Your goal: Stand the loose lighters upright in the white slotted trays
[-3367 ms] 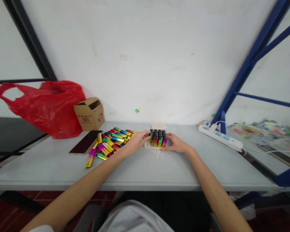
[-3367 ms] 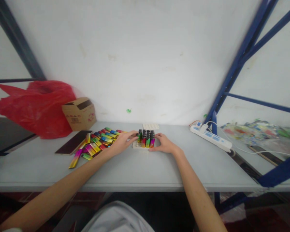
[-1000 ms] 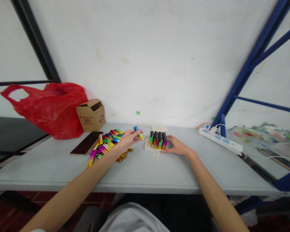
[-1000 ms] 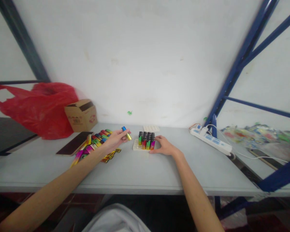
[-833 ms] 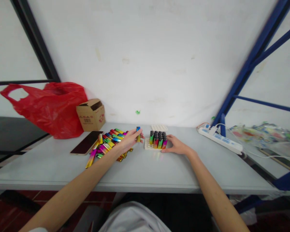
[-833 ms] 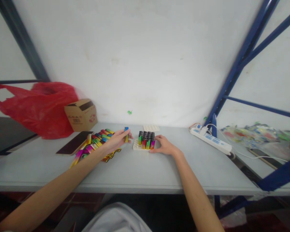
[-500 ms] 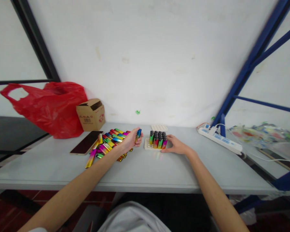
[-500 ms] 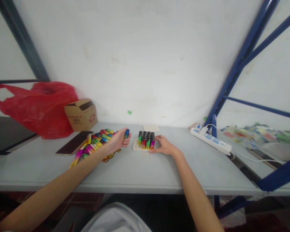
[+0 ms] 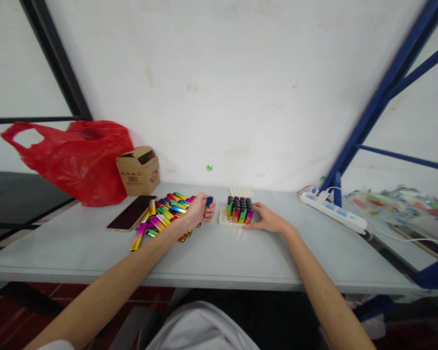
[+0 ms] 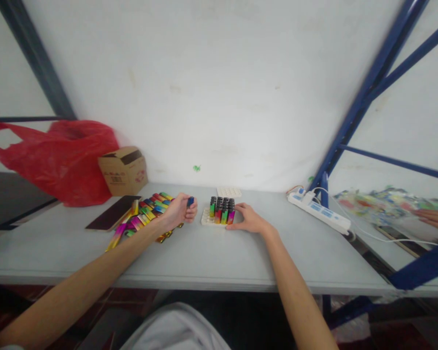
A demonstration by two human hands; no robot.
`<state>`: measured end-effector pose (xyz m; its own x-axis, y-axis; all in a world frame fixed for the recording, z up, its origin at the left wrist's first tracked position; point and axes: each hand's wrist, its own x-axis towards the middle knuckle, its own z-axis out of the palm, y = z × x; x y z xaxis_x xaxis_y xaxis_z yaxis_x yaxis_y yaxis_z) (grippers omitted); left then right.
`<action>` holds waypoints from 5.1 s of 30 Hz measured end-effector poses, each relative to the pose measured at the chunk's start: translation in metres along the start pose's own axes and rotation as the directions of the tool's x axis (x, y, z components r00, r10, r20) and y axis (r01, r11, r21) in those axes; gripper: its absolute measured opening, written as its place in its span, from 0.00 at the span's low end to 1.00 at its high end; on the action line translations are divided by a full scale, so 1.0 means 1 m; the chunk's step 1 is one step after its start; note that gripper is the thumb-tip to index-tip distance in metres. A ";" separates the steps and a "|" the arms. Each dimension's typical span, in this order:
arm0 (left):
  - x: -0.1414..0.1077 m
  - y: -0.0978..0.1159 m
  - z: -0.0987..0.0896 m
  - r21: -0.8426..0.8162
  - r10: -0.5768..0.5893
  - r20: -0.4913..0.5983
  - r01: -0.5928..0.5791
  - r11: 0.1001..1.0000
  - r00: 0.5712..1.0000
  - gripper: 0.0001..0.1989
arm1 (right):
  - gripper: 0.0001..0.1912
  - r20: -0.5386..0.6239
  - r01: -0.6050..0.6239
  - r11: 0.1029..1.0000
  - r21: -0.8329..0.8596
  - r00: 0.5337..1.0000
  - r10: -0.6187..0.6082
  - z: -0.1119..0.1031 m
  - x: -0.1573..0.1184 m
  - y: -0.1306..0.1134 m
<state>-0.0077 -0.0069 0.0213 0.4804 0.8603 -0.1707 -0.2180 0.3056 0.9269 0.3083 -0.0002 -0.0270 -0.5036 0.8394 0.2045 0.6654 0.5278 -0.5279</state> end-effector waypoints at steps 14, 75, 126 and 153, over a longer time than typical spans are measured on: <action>0.002 -0.004 -0.001 0.045 0.012 -0.028 -0.011 0.999 1.000 0.14 | 0.45 0.002 -0.008 1.000 0.004 1.000 0.008 0.000 0.000 -0.002; -0.014 0.020 -0.027 0.955 0.713 -0.177 -0.058 0.292 0.679 0.18 | 0.46 0.004 -0.010 1.000 -0.003 1.000 0.010 0.001 0.000 0.001; -0.001 -0.007 -0.003 -0.073 0.128 0.026 -0.125 0.989 0.991 0.18 | 0.46 -0.002 -0.001 1.000 0.004 1.000 0.001 0.001 0.000 0.002; 0.008 -0.019 0.003 0.386 0.426 0.087 -0.425 0.819 0.901 0.14 | 0.44 -0.023 0.020 1.000 0.010 1.000 -0.020 0.003 0.000 0.003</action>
<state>0.0024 -0.0073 0.0034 0.4141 0.8692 0.2702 -0.0550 -0.2724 0.9606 0.3092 0.0013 -0.0309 -0.5038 0.8317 0.2334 0.6500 0.5430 -0.5316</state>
